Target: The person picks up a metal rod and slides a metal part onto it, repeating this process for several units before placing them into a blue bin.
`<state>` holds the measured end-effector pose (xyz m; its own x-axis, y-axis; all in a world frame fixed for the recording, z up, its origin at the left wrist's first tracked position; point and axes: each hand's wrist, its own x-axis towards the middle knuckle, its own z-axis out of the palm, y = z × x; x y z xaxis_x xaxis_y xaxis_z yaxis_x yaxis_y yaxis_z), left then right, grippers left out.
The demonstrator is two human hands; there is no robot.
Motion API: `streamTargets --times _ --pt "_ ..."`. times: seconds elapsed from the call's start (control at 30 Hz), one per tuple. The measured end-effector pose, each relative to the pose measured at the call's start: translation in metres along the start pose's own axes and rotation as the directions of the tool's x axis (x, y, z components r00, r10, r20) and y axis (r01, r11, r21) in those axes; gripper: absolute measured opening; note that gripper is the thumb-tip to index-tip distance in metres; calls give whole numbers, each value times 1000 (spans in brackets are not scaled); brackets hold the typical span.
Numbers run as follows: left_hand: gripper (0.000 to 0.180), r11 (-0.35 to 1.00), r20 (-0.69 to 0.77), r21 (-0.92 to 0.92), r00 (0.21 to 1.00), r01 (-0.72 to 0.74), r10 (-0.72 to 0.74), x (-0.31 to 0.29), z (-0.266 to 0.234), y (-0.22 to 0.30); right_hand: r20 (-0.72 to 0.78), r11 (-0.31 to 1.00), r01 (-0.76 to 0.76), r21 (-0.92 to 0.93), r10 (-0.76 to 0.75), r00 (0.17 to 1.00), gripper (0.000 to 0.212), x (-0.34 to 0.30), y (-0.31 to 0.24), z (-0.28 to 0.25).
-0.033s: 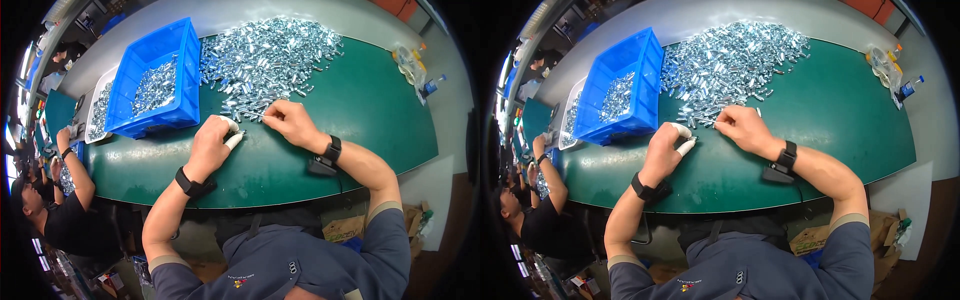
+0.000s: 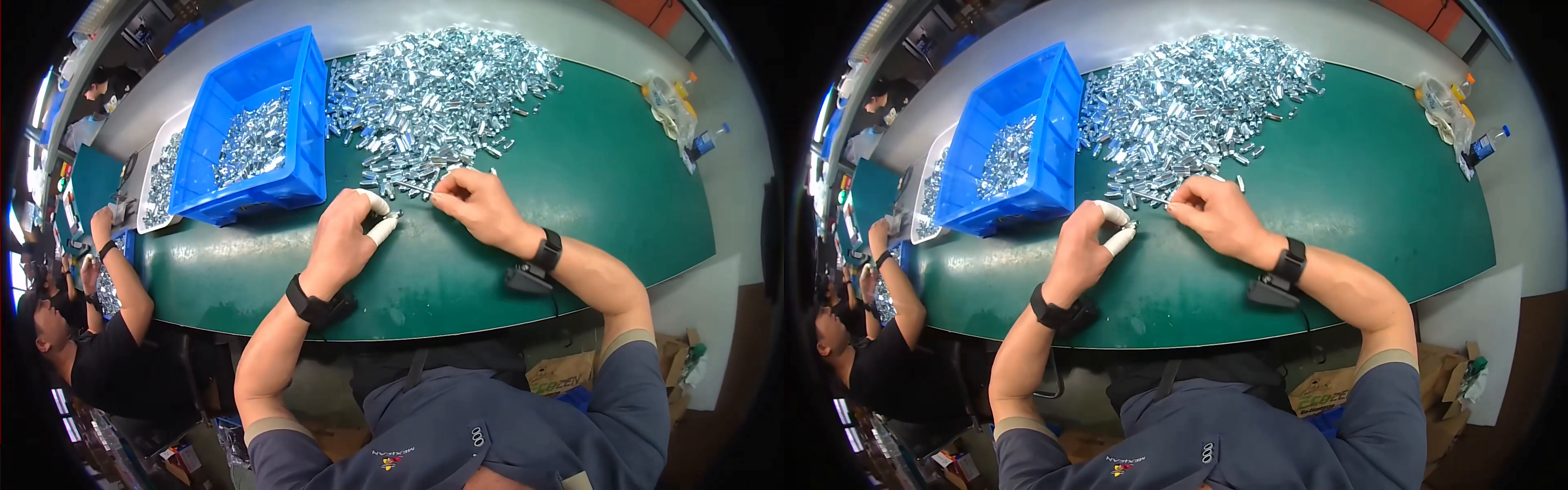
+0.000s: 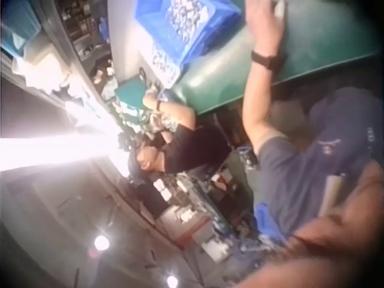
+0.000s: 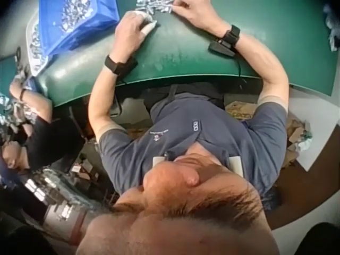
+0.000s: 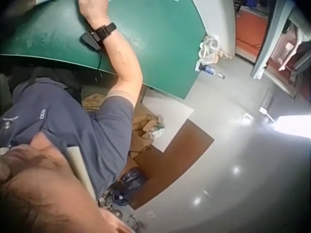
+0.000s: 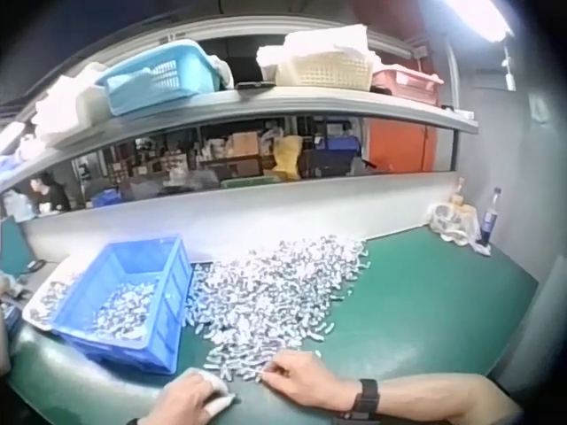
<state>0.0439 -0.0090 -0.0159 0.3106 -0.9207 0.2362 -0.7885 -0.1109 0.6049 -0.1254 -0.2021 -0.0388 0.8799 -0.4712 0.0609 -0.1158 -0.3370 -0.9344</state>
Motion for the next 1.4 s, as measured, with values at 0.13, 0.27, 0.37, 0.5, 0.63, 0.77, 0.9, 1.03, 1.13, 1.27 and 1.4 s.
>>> streamTargets --times 0.13,0.27,0.37,0.5,0.63,0.77,0.9,1.03,1.13,1.27,1.4 --pt "13 765 101 -548 935 338 -340 -2 8 0 62 983 -54 175 43 997 13 -20 1 5" --pt "16 553 116 -777 932 300 -344 -1 14 -3 89 970 4 241 -26 996 12 -18 -2 6" --pt "23 505 157 -788 908 352 -388 1 15 -1 86 974 46 221 -66 994 14 -19 -1 1" --pt "25 364 150 -875 895 318 -420 -4 21 -10 114 984 131 118 -144 983 15 -19 0 1" --pt "24 382 158 -866 903 322 -400 -4 23 -5 113 987 139 84 -148 982 11 -18 4 1" --pt "24 478 100 -827 915 296 -392 -6 22 -3 107 987 134 87 -143 984 10 -17 2 0" --pt "24 522 86 -813 939 260 -334 -9 28 -1 108 982 180 60 -186 977 12 -18 6 2" --pt "22 504 129 -810 931 298 -343 -12 32 -5 136 984 169 57 -175 975 16 -17 7 2" --pt "20 536 155 -798 954 274 -257 -14 37 -1 150 985 162 54 -169 974 18 -16 7 4" --pt "18 557 212 -755 933 346 -292 -14 36 4 165 980 197 -2 -194 967 21 -16 8 5" --pt "18 584 154 -753 944 304 -292 -14 32 6 157 972 233 -30 -225 962 24 -16 10 5"
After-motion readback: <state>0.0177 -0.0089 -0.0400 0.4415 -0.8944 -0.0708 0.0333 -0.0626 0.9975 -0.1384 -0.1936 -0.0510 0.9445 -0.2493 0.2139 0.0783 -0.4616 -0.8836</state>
